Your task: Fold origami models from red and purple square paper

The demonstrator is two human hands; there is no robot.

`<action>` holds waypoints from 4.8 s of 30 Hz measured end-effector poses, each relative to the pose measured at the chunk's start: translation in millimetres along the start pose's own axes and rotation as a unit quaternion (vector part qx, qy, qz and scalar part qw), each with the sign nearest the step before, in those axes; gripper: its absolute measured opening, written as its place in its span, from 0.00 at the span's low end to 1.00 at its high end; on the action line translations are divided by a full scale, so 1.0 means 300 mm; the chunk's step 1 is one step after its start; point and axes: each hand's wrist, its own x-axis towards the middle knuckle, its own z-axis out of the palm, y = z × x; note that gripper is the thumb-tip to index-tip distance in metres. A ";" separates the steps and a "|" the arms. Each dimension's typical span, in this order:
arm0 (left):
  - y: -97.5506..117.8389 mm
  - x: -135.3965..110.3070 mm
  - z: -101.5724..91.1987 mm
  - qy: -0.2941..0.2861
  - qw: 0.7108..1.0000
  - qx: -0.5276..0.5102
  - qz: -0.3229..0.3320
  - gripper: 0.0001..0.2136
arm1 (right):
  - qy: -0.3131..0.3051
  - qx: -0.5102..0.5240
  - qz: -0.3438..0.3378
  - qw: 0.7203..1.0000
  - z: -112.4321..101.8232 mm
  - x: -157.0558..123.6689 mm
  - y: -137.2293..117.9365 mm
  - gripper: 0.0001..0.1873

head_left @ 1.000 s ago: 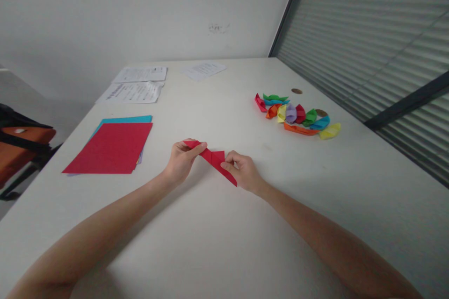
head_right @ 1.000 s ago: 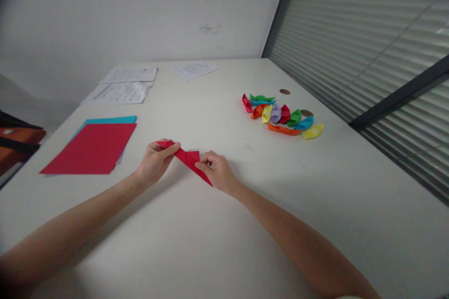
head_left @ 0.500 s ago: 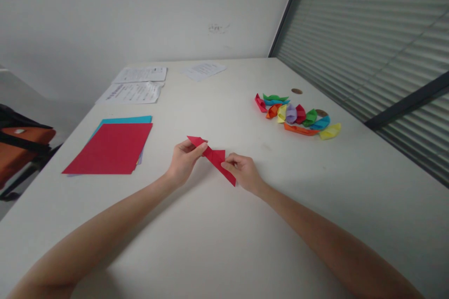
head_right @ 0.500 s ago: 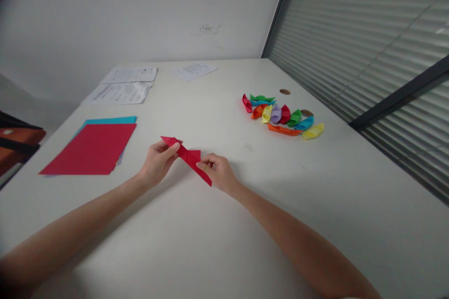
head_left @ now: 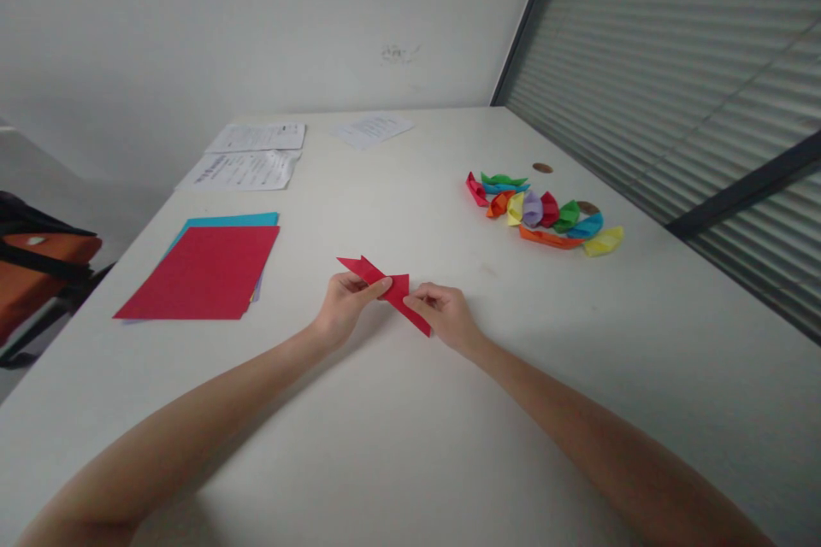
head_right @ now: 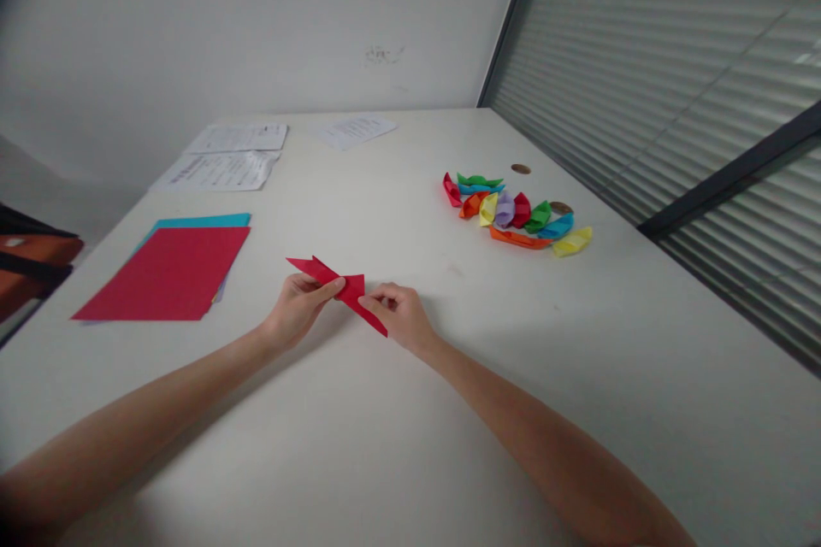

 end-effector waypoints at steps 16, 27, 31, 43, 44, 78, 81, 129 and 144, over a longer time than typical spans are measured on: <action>0.063 0.032 -0.008 0.082 0.995 -0.041 0.032 0.10 | 0.017 -0.053 -0.081 0.995 -0.009 -0.009 -0.016 0.13; 0.029 0.009 -0.011 0.012 1.000 0.008 0.006 0.11 | 0.029 -0.062 -0.132 0.989 -0.009 -0.011 0.001 0.13; 0.023 0.009 -0.015 0.008 0.999 0.045 0.015 0.10 | 0.022 -0.060 -0.150 0.987 -0.014 -0.009 -0.011 0.14; 0.112 0.021 -0.032 -0.031 0.997 0.056 0.031 0.07 | 0.026 -0.067 -0.184 0.980 -0.030 -0.020 -0.010 0.12; 0.112 0.024 -0.036 -0.023 0.998 0.054 0.036 0.07 | 0.028 -0.069 -0.187 0.979 -0.032 -0.020 -0.005 0.12; 0.028 0.006 -0.005 -0.019 0.998 0.020 0.053 0.07 | 0.035 -0.020 -0.174 0.984 0.001 -0.027 -0.020 0.13; 0.026 0.004 -0.002 -0.008 0.998 0.025 0.053 0.08 | 0.012 -0.004 -0.131 0.991 -0.005 -0.023 -0.011 0.14; 0.010 -0.008 -0.005 -0.030 0.995 0.063 0.075 0.14 | 0.004 0.022 -0.081 0.996 0.008 -0.017 -0.005 0.15; 0.017 -0.010 -0.002 -0.155 0.984 0.080 -0.021 0.20 | 0.042 -0.045 -0.155 0.986 -0.013 -0.008 -0.010 0.19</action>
